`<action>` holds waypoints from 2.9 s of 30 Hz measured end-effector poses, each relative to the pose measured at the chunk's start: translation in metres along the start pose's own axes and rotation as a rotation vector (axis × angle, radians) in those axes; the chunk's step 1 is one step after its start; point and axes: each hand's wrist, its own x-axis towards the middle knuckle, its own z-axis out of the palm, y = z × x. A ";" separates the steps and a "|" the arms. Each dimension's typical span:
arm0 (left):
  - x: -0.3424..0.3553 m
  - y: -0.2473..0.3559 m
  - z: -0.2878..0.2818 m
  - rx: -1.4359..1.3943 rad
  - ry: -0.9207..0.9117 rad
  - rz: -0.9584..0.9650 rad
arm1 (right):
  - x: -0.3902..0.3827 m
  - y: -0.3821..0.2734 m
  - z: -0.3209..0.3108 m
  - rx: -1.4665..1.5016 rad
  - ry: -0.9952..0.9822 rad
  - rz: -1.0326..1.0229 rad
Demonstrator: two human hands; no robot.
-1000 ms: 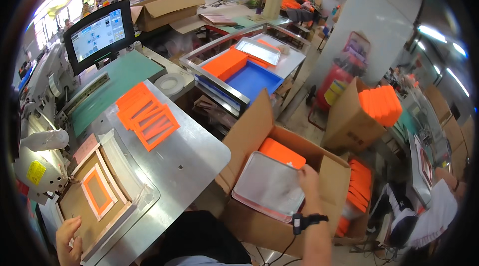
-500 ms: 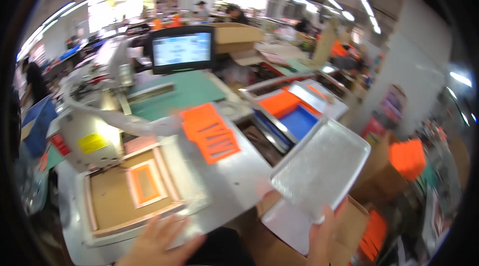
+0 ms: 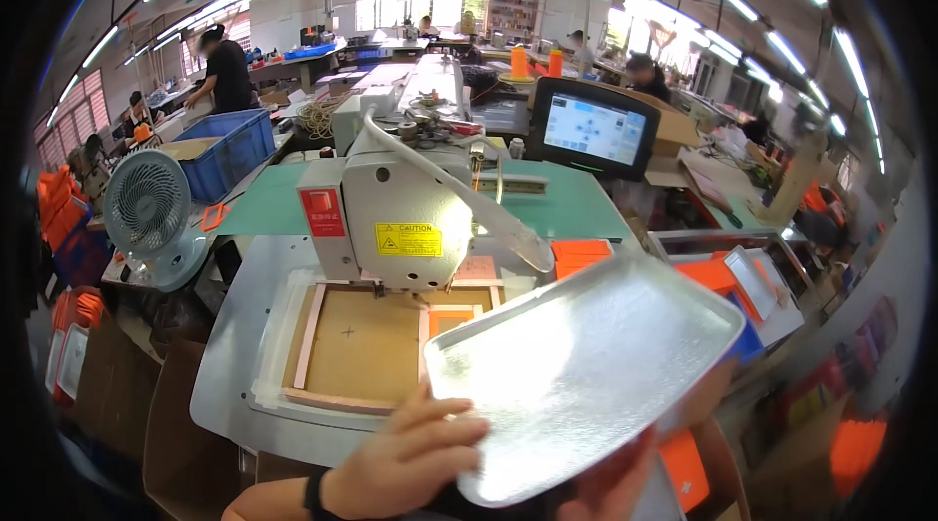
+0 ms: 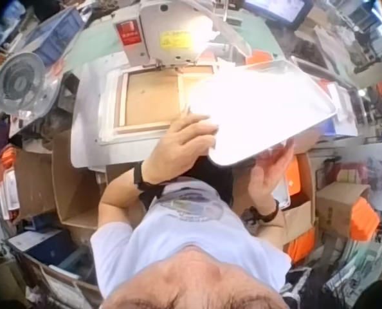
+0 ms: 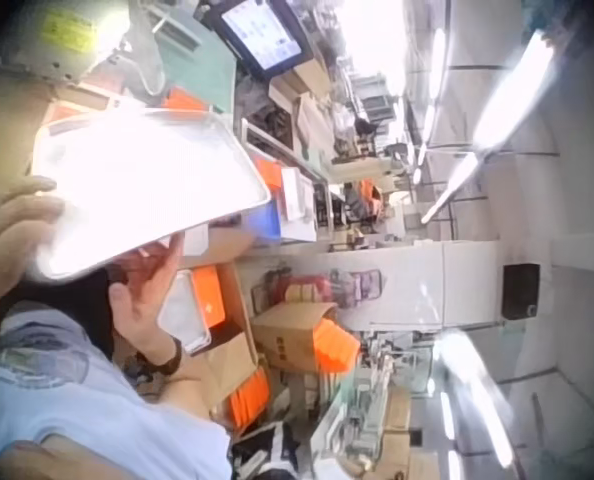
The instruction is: Sewing transparent plastic pockets onto red first aid kit bags using an industrial sewing machine.
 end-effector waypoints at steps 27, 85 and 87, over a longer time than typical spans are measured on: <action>-0.071 -0.064 -0.133 0.011 0.010 -0.394 | 0.111 0.091 0.037 -0.309 -1.051 -0.118; 0.033 -0.173 -0.064 0.530 -0.830 0.057 | 0.123 0.135 0.059 -0.557 -1.280 -0.447; 0.036 -0.178 -0.059 0.397 -0.957 -0.167 | 0.124 0.132 0.060 -0.547 -1.297 -0.426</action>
